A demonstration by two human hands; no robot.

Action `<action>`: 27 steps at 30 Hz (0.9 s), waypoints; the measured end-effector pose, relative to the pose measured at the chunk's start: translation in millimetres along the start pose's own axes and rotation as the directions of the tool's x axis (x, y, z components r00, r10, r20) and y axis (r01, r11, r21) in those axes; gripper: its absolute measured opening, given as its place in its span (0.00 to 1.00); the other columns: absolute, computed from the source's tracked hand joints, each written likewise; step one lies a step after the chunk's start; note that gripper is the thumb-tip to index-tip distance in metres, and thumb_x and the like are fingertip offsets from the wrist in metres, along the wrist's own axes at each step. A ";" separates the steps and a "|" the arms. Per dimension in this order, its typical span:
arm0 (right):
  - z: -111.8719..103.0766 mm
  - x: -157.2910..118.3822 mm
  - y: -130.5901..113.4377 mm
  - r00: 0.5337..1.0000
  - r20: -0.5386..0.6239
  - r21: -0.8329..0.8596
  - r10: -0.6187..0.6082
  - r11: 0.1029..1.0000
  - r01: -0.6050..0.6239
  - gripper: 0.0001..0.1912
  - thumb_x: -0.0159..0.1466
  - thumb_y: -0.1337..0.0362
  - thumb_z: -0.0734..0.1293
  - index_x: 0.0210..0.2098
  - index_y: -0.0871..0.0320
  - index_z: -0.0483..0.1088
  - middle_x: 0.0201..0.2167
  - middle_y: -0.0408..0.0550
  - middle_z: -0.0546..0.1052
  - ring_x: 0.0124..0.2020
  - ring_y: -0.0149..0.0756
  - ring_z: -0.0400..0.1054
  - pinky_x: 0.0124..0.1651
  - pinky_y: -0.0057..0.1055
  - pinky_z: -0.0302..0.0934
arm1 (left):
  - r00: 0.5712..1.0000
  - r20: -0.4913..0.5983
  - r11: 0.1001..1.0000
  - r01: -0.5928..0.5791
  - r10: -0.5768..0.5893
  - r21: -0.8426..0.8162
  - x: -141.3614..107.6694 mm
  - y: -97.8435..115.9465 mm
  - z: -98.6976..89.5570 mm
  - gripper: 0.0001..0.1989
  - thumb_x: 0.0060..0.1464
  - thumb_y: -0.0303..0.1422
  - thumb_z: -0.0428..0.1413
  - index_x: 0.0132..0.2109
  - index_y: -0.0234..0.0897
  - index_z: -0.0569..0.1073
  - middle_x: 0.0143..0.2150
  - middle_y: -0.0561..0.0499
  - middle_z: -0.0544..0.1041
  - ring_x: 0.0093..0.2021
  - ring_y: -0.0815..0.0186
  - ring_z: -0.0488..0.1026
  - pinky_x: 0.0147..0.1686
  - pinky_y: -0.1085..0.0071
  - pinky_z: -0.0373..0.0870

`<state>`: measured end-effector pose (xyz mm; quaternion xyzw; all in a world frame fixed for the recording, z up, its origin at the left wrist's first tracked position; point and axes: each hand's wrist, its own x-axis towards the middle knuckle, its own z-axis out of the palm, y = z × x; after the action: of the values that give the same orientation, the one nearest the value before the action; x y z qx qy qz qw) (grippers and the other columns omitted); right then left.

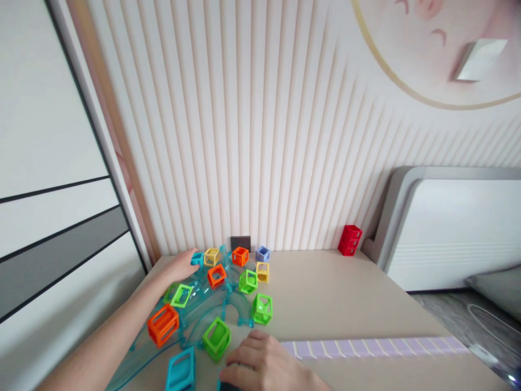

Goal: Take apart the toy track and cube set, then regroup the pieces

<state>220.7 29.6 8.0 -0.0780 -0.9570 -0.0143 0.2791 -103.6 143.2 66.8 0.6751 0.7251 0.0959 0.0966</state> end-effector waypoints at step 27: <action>-147.5 -144.3 268.7 -0.171 -0.653 0.451 0.738 0.198 -0.870 0.32 0.43 0.37 0.73 0.44 0.43 0.71 0.44 0.62 0.76 0.51 0.66 0.69 0.49 0.63 0.59 | 0.877 -0.480 0.928 -0.198 0.025 -0.314 -86.3 98.6 -62.8 0.20 0.65 0.47 0.48 0.51 0.40 0.75 0.46 0.45 0.84 0.49 0.53 0.80 0.48 0.60 0.75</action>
<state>461.5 264.0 50.8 -0.6663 -0.4401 0.0597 0.5990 -19.8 63.5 154.7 0.6447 0.6567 0.3899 0.0330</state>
